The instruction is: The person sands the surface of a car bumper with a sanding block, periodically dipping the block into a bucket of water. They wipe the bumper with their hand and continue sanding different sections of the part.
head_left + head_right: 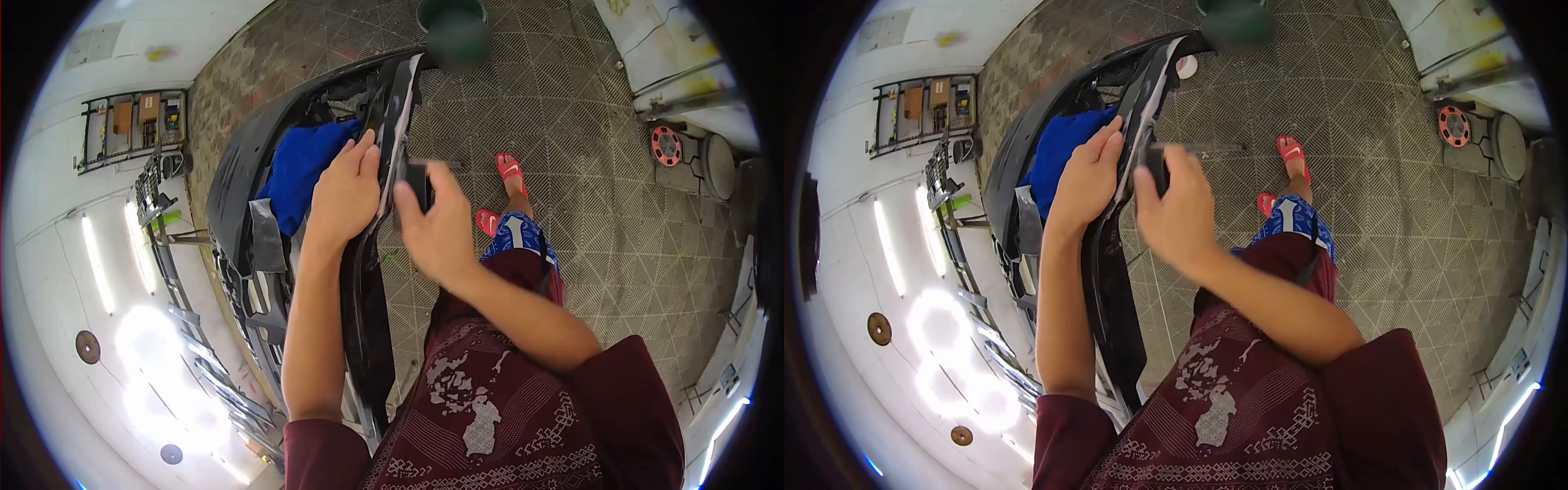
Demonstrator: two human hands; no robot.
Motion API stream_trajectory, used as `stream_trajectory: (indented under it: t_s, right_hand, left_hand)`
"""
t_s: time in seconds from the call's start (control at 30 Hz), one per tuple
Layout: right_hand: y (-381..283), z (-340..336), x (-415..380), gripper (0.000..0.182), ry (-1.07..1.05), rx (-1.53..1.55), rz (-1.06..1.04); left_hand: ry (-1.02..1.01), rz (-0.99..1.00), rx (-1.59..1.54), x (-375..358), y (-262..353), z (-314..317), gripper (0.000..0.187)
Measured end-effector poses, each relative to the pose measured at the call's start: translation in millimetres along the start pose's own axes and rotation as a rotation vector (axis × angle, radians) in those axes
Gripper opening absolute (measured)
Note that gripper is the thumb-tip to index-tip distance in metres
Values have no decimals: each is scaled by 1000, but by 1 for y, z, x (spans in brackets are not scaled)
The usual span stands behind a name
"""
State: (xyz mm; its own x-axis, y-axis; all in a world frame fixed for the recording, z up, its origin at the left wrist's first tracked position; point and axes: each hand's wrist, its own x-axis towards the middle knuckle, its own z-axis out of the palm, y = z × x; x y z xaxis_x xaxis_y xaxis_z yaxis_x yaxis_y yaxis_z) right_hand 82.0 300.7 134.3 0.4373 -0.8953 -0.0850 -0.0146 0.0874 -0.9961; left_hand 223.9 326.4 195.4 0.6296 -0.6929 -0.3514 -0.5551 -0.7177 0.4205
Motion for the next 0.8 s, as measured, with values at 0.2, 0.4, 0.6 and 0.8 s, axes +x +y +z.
stream_trajectory:
  t_s: [0.2,0.4,0.6,0.8]
  right_hand:
    - [-8,-1,-6,29,-33,74,76]
    - [5,2,29,28,-16,-157,165]
    - [29,3,47,28,-44,-69,232]
    - [19,6,24,28,10,-22,108]
  left_hand:
    - [11,25,19,-5,7,-4,50]
    - [16,45,44,-4,2,-2,50]
    - [2,31,40,-5,-2,4,50]
    - [-13,17,21,-3,1,-1,48]
